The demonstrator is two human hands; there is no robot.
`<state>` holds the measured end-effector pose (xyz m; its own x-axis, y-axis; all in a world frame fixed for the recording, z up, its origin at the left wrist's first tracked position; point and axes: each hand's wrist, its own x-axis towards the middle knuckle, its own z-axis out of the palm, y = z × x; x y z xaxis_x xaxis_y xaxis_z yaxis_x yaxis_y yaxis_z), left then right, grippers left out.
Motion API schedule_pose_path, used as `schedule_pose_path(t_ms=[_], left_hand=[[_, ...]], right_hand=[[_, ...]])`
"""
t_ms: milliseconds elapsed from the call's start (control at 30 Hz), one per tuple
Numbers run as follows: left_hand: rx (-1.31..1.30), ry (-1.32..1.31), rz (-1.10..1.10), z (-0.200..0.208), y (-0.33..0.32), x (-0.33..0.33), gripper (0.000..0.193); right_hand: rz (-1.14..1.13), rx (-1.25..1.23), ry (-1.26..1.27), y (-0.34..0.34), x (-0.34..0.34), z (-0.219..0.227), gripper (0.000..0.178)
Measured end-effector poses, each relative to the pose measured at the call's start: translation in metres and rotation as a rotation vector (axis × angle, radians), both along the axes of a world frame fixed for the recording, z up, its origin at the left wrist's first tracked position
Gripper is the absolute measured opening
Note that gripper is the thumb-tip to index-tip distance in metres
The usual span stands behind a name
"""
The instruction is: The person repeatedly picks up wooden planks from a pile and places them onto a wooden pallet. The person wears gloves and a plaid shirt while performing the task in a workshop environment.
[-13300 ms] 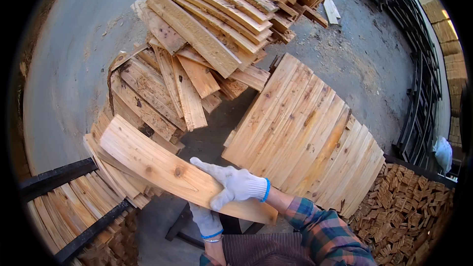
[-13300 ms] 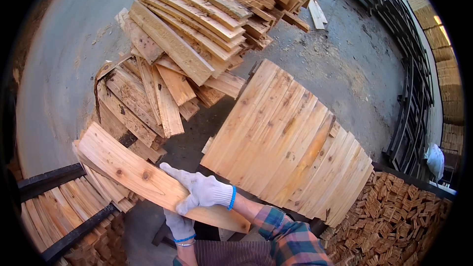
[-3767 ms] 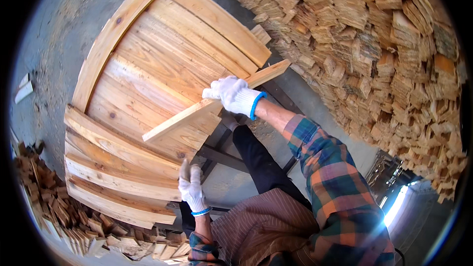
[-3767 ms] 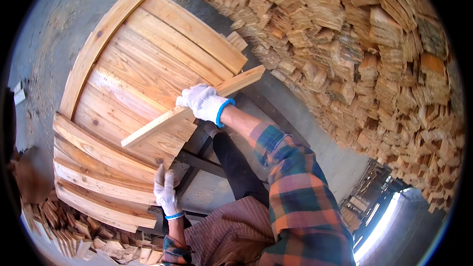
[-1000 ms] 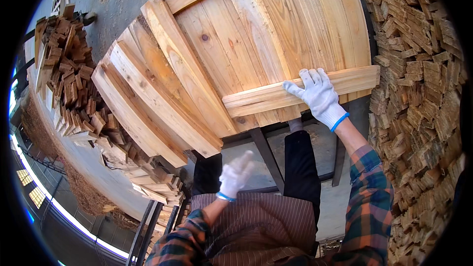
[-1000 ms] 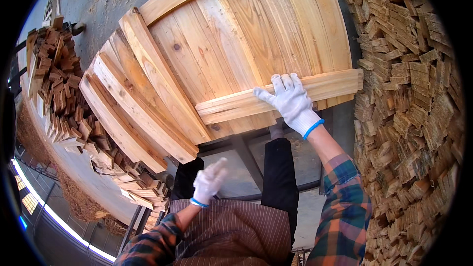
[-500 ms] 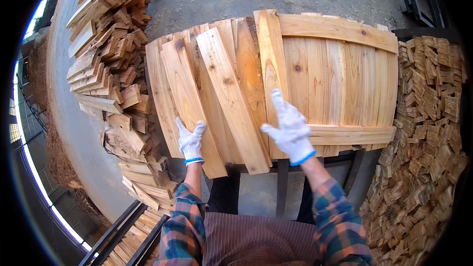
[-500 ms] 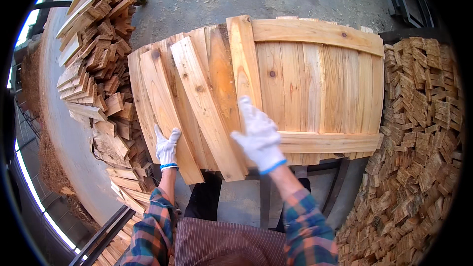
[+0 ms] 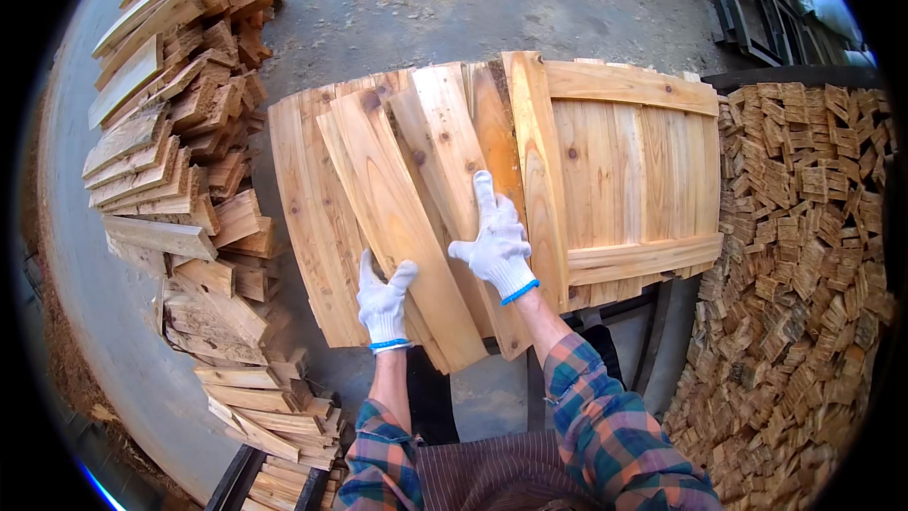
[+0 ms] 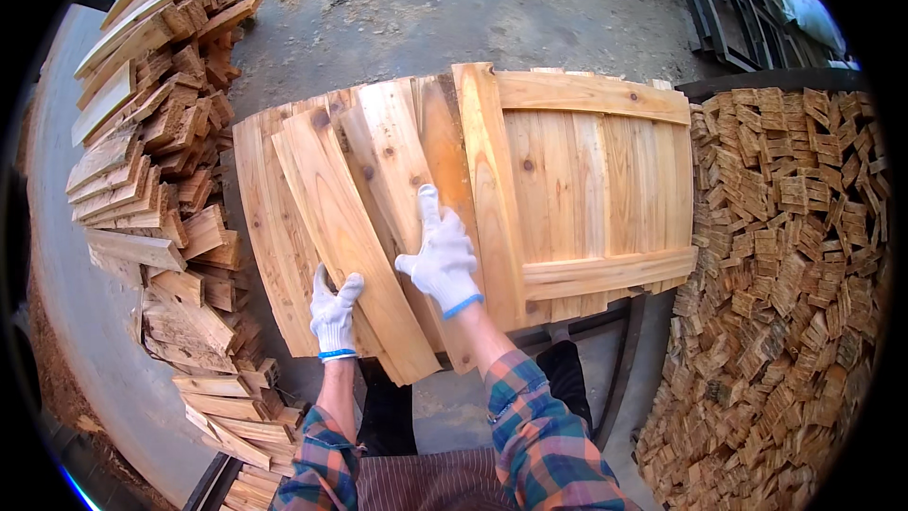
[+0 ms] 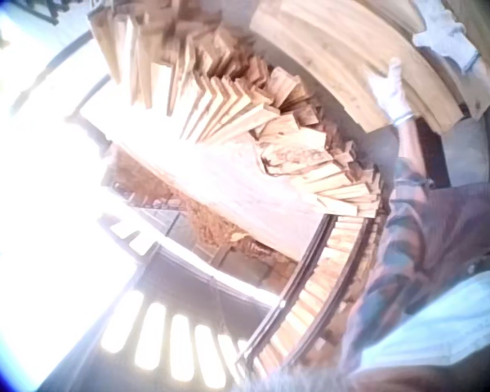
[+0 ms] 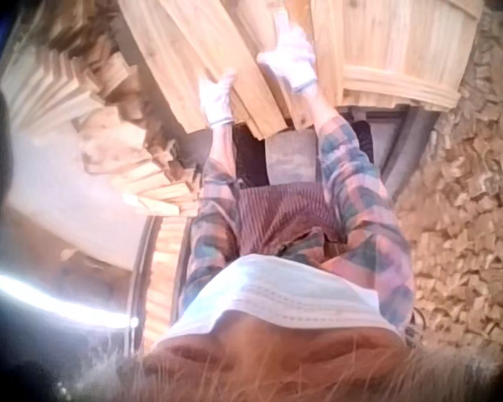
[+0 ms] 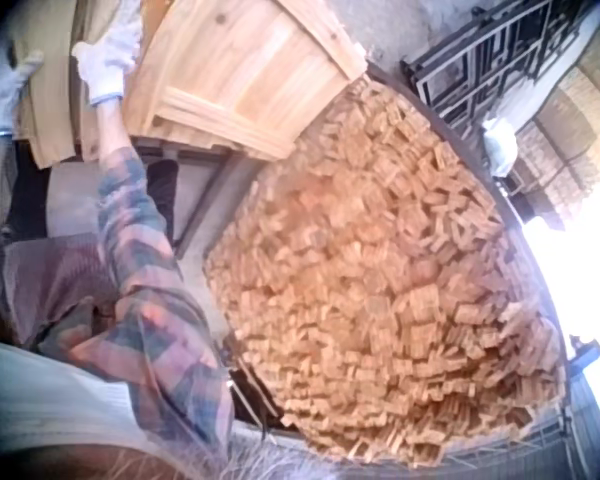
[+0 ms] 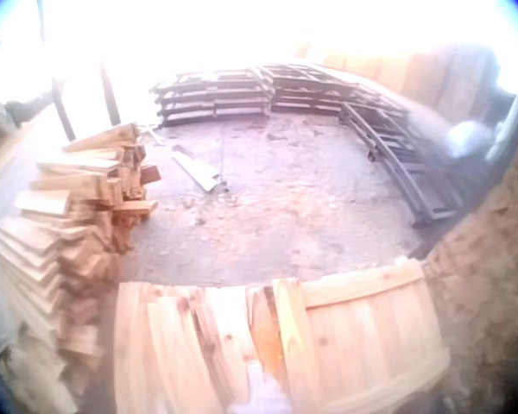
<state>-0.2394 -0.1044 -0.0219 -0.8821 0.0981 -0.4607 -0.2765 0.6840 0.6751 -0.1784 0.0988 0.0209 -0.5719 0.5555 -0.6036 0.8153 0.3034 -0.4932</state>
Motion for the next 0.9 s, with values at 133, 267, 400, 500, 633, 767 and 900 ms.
schedule_pose_path(t_ms=[133,267,400,500,633,767,900], left_hand=[[0.129,-0.277,-0.181,0.02,0.032,-0.012,0.074],[0.252,-0.299,-0.144,0.018,0.027,-0.005,0.06],[0.771,-0.5,0.319,-0.022,-0.019,0.004,0.035],[0.781,-0.555,0.187,-0.007,-0.006,0.013,0.033],[0.773,-0.509,0.202,0.032,0.071,0.077,0.028],[0.831,-0.68,0.186,0.036,0.169,0.137,0.068],[1.012,-0.896,0.177,0.011,0.294,0.185,0.057]], right_hand=[[-0.049,-0.144,0.242,-0.005,0.011,-0.016,0.124],[-0.298,-0.4,0.347,0.011,0.024,-0.031,0.115],[-0.052,-0.561,0.214,0.012,0.01,-0.025,0.098],[0.04,-0.582,0.101,0.033,0.02,-0.013,0.087],[-0.144,-0.655,0.298,0.075,0.083,0.001,0.087],[-0.368,-0.663,0.452,0.161,0.163,0.04,0.074],[-0.404,-0.259,0.252,0.254,0.223,0.035,0.075]])
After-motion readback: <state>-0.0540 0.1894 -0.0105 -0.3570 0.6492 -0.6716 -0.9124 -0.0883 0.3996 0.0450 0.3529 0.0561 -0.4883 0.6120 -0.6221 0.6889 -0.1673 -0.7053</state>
